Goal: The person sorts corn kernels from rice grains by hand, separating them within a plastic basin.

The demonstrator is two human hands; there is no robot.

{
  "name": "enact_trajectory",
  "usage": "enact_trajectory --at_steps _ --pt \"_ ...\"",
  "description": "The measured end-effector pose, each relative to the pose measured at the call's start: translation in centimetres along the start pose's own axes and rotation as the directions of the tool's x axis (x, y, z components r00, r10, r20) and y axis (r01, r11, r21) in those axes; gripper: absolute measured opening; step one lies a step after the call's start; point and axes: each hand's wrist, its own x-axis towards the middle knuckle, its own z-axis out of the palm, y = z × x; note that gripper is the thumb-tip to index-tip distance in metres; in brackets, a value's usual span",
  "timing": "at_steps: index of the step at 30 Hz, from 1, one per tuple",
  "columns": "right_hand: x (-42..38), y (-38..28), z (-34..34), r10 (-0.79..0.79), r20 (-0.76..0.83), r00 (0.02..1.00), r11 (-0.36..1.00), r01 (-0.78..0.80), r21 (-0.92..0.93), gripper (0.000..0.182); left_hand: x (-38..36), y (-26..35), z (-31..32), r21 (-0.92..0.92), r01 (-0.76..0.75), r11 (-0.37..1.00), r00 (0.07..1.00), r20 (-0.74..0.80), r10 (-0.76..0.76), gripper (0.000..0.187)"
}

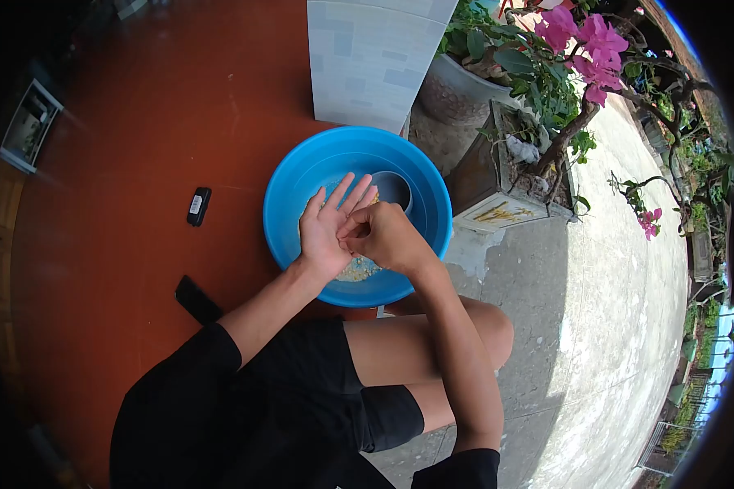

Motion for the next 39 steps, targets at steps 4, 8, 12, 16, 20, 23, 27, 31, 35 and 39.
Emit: enact_trajectory --at_steps 4,8,12,16,20,23,27,31,35,39 --pt "2.2 3.2 3.7 -0.076 -0.013 0.997 0.938 0.067 -0.340 0.009 1.8 -1.1 -3.3 0.072 0.031 0.997 0.972 -0.233 -0.014 0.060" --pt "3.8 6.6 5.4 -0.105 0.041 0.994 0.913 0.113 -0.391 0.010 3.3 -1.1 -8.2 0.093 0.239 0.967 0.901 -0.393 -0.185 0.038" --pt "5.1 6.5 0.7 0.068 -0.046 0.997 0.926 -0.081 -0.368 0.009 4.1 0.1 -8.5 0.560 0.238 0.794 0.943 -0.328 -0.051 0.042" --pt "6.1 8.2 -3.3 0.171 -0.279 0.945 0.780 -0.302 -0.548 0.018 2.6 2.3 -9.3 0.833 -0.168 -0.528 0.959 0.262 0.108 0.036" --pt "6.9 8.5 -4.2 0.190 -0.265 0.946 0.745 -0.314 -0.588 0.022 1.9 2.7 -10.5 0.723 -0.139 -0.677 0.989 0.068 -0.130 0.034" --pt "8.0 8.6 -3.4 0.195 -0.241 0.951 0.762 -0.301 -0.573 0.023 1.7 2.7 -9.1 0.659 -0.094 -0.747 0.991 -0.011 -0.135 0.033" --pt "8.1 7.3 -3.6 0.211 -0.150 0.966 0.784 -0.259 -0.564 0.027 1.7 2.9 -8.7 0.583 -0.144 -0.800 0.989 0.065 -0.131 0.031" --pt "8.4 7.0 -4.4 0.254 -0.109 0.961 0.778 -0.270 -0.567 0.028 1.8 2.4 -8.0 0.640 -0.223 -0.736 0.950 -0.027 -0.311 0.033" --pt "8.4 6.5 -5.0 0.259 -0.094 0.961 0.780 -0.265 -0.566 0.029 1.8 0.6 -8.4 0.731 -0.213 -0.648 0.904 -0.103 -0.414 0.030" --pt "8.2 6.8 -5.4 0.258 -0.101 0.961 0.799 -0.271 -0.536 0.030 1.9 0.2 -9.6 0.687 -0.232 -0.689 0.913 -0.091 -0.398 0.026"
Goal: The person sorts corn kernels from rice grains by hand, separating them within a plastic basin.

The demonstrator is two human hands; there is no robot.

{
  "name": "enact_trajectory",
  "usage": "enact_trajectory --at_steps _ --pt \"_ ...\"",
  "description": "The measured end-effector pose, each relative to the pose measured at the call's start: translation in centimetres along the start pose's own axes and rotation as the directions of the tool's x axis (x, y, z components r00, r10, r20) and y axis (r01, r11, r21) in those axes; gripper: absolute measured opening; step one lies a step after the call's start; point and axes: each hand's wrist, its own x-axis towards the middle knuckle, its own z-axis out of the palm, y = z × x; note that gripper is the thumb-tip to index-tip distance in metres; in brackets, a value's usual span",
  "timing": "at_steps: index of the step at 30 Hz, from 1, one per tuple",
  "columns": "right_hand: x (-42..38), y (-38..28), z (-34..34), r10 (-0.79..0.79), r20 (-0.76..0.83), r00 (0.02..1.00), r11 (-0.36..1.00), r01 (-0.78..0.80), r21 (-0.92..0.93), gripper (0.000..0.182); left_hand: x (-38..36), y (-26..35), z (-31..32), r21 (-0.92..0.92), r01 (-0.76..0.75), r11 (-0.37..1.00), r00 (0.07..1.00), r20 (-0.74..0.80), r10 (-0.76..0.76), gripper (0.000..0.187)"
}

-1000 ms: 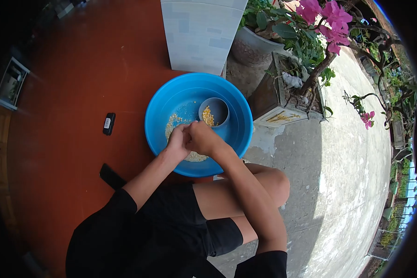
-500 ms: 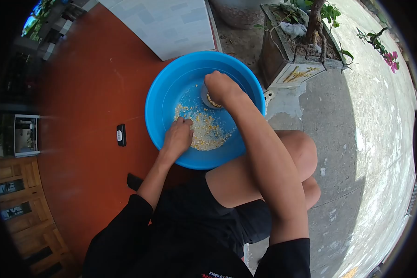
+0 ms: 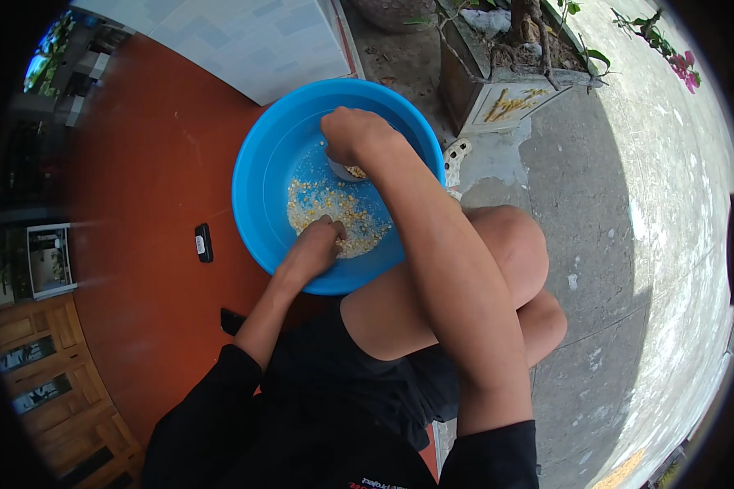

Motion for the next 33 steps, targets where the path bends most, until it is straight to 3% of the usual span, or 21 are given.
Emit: enact_trajectory --at_steps 4,10,19,26,29,31,33 --pt "0.0 0.1 -0.5 -0.001 0.006 1.000 1.000 0.001 -0.017 0.031 0.1 0.5 -0.4 -0.063 -0.011 0.998 0.999 0.030 0.013 0.023" --pt "-0.8 -1.3 -0.8 -0.016 -0.046 0.999 1.000 0.016 0.008 0.028 0.6 1.0 -0.7 -0.011 -0.050 0.999 0.995 0.089 0.051 0.016" --pt "-4.6 -2.8 0.1 -0.056 -0.060 0.997 0.998 0.058 0.028 0.026 -2.5 2.9 -1.6 0.013 -0.111 0.994 0.989 -0.094 0.112 0.011" --pt "-9.1 -1.7 1.9 0.008 -0.074 0.997 0.998 -0.004 0.056 0.027 -5.1 3.9 -2.0 -0.038 -0.165 0.986 0.961 -0.233 0.152 0.011" --pt "-9.9 0.4 3.5 0.106 -0.191 0.976 0.993 -0.095 0.066 0.025 -6.2 3.8 -3.0 -0.020 -0.204 0.979 0.929 -0.318 0.187 0.010" --pt "-10.9 1.6 3.7 0.140 -0.370 0.918 0.990 -0.143 0.020 0.024 -7.0 3.6 -3.9 0.037 -0.178 0.983 0.911 -0.372 0.179 0.010" --pt "-11.3 3.3 4.6 0.216 -0.496 0.841 0.972 -0.232 0.030 0.023 -7.6 2.3 -4.3 0.104 -0.098 0.990 0.820 -0.555 0.140 0.010"
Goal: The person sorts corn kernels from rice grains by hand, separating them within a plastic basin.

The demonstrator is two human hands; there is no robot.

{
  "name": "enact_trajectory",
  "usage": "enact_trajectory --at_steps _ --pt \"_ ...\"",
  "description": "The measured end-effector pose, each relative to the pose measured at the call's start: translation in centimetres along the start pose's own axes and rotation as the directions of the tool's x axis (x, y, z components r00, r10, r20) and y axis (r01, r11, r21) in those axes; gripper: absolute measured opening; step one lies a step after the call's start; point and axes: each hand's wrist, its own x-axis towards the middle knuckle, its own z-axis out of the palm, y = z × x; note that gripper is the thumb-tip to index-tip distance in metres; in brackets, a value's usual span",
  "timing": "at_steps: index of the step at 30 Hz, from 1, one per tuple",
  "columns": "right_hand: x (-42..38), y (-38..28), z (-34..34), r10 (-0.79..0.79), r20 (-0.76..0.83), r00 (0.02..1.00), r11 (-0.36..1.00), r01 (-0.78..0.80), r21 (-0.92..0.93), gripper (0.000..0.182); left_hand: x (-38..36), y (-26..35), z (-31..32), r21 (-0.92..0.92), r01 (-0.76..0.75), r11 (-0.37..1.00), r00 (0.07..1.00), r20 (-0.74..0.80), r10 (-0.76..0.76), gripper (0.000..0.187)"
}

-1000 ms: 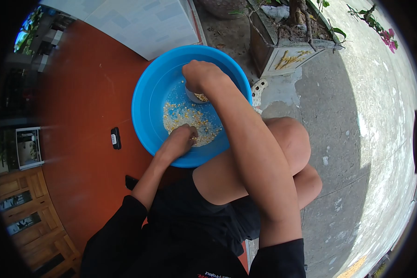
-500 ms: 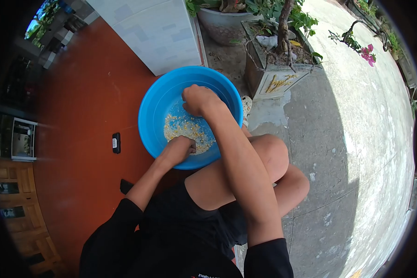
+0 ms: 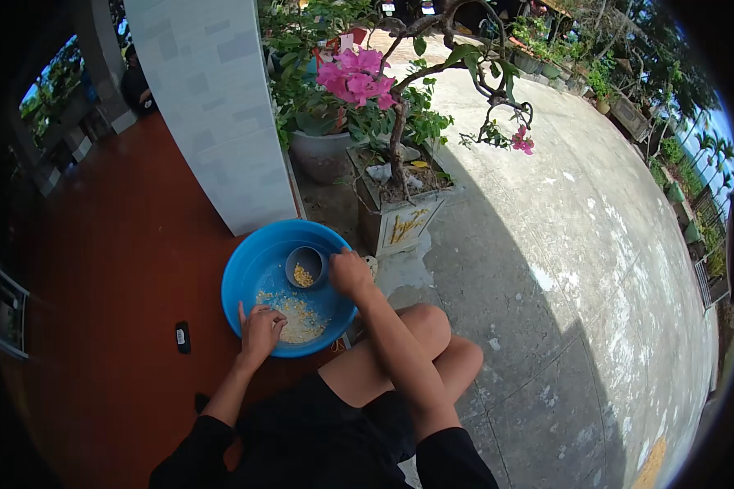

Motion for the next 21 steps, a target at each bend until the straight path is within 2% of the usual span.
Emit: enact_trajectory --at_steps 3,4,7,10,13,16,19,21 --pt "-1.5 1.7 -0.4 0.142 -0.057 0.988 0.982 -0.148 -0.117 0.030 -0.3 -2.4 -0.3 0.062 0.148 0.987 0.976 -0.173 -0.136 0.011" --pt "-2.0 2.1 -0.9 0.218 0.052 0.975 0.973 -0.213 -0.091 0.043 -0.4 -3.8 0.0 0.031 0.175 0.984 0.968 -0.190 -0.166 0.011" --pt "-1.7 2.9 -0.2 0.268 0.321 0.909 0.958 -0.287 0.014 0.043 -0.3 -7.8 1.3 -0.147 0.168 0.975 0.959 -0.204 -0.196 0.013" --pt "-1.7 2.9 2.2 0.248 0.267 0.931 0.968 -0.245 -0.047 0.052 0.1 -7.2 1.2 -0.339 0.228 0.913 0.914 -0.250 -0.320 0.012" --pt "-1.0 4.1 2.4 0.233 0.206 0.950 0.951 -0.267 0.157 0.061 1.1 -8.5 1.1 -0.387 0.134 0.912 0.922 -0.288 -0.258 0.014" --pt "-1.2 4.2 2.2 0.381 0.102 0.919 0.841 -0.390 0.376 0.065 2.0 -10.0 1.0 -0.402 0.119 0.908 0.922 -0.293 -0.251 0.015" --pt "-1.5 4.0 2.9 0.452 -0.065 0.890 0.816 -0.383 0.433 0.057 1.9 -10.5 0.7 -0.382 0.127 0.916 0.897 -0.349 -0.270 0.017" --pt "-2.0 3.9 2.0 0.379 -0.091 0.921 0.843 -0.303 0.445 0.054 2.0 -11.0 0.2 -0.455 0.093 0.886 0.895 -0.352 -0.275 0.019"
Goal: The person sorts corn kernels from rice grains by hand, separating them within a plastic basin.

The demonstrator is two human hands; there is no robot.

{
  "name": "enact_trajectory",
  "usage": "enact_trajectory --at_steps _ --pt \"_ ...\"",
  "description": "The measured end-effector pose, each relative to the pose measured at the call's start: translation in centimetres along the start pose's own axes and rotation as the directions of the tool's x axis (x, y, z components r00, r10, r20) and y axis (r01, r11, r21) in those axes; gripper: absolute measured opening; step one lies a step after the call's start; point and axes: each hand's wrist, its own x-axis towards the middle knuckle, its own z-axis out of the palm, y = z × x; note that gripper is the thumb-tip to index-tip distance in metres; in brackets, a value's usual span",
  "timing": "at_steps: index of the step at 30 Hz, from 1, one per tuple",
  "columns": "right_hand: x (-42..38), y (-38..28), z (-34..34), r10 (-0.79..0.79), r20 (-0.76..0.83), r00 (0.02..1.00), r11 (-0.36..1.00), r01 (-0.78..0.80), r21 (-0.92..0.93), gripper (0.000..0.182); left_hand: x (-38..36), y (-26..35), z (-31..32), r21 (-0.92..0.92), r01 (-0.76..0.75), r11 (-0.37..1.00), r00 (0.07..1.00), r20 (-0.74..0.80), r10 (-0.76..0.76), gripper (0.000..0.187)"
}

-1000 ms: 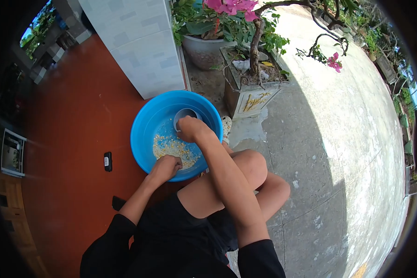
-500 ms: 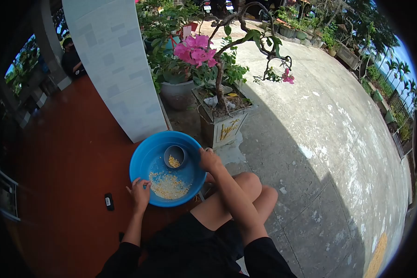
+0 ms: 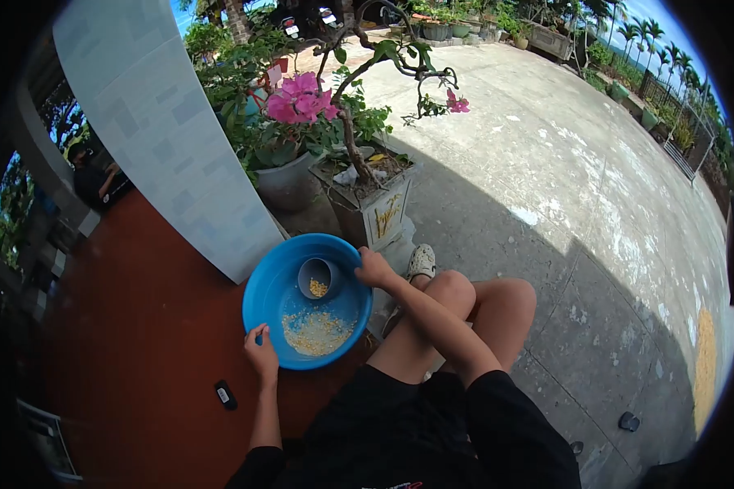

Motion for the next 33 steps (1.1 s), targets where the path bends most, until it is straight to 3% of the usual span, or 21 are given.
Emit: enact_trajectory --at_steps 2,4,6,8,10,14,18,23,26,29,33 --pt "-1.6 -2.0 -2.9 -0.037 -0.030 0.999 0.992 0.041 0.117 0.051 0.2 1.2 -1.4 -0.095 0.005 0.995 1.000 -0.003 -0.005 0.021" --pt "-4.8 -5.2 -6.9 -0.001 -0.109 0.994 0.943 0.037 0.330 0.047 1.7 7.3 -5.1 -0.194 0.010 0.981 1.000 0.011 -0.008 0.023" --pt "-8.4 -6.8 -11.4 0.011 -0.088 0.996 0.840 0.039 0.541 0.053 2.7 12.5 -7.8 -0.291 -0.037 0.956 0.999 -0.004 0.037 0.024" --pt "-13.1 -10.1 -17.0 0.115 -0.083 0.990 0.748 -0.031 0.663 0.045 3.3 19.0 -10.3 -0.238 -0.053 0.970 0.993 0.093 0.078 0.022" --pt "-16.9 -11.4 -21.2 0.114 -0.149 0.982 0.633 0.044 0.773 0.042 3.4 22.5 -10.9 -0.313 -0.068 0.947 0.985 0.128 0.113 0.020" --pt "-23.5 -11.0 -27.2 0.268 -0.323 0.908 0.633 0.087 0.769 0.045 2.7 28.4 -7.2 -0.401 -0.179 0.898 0.935 0.216 0.283 0.016" --pt "-29.4 -7.8 -30.5 0.425 -0.478 0.768 0.671 0.088 0.737 0.046 0.5 32.5 -0.6 -0.523 -0.133 0.842 0.883 0.323 0.340 0.014" --pt "-35.9 -1.7 -33.2 0.568 -0.504 0.651 0.689 -0.040 0.724 0.045 -2.9 37.3 6.9 -0.538 -0.138 0.832 0.758 0.483 0.438 0.013" --pt "-38.6 1.6 -33.2 0.582 -0.604 0.544 0.780 -0.164 0.604 0.044 -5.4 39.7 10.3 -0.566 -0.236 0.790 0.680 0.484 0.550 0.012" --pt "-40.2 3.0 -32.6 0.559 -0.683 0.471 0.815 -0.161 0.556 0.043 -6.2 40.1 13.3 -0.610 -0.335 0.718 0.592 0.457 0.664 0.011" --pt "-40.4 1.1 -32.2 0.625 -0.675 0.392 0.779 -0.260 0.571 0.042 -5.8 39.0 14.7 -0.663 -0.229 0.713 0.582 0.494 0.646 0.010"
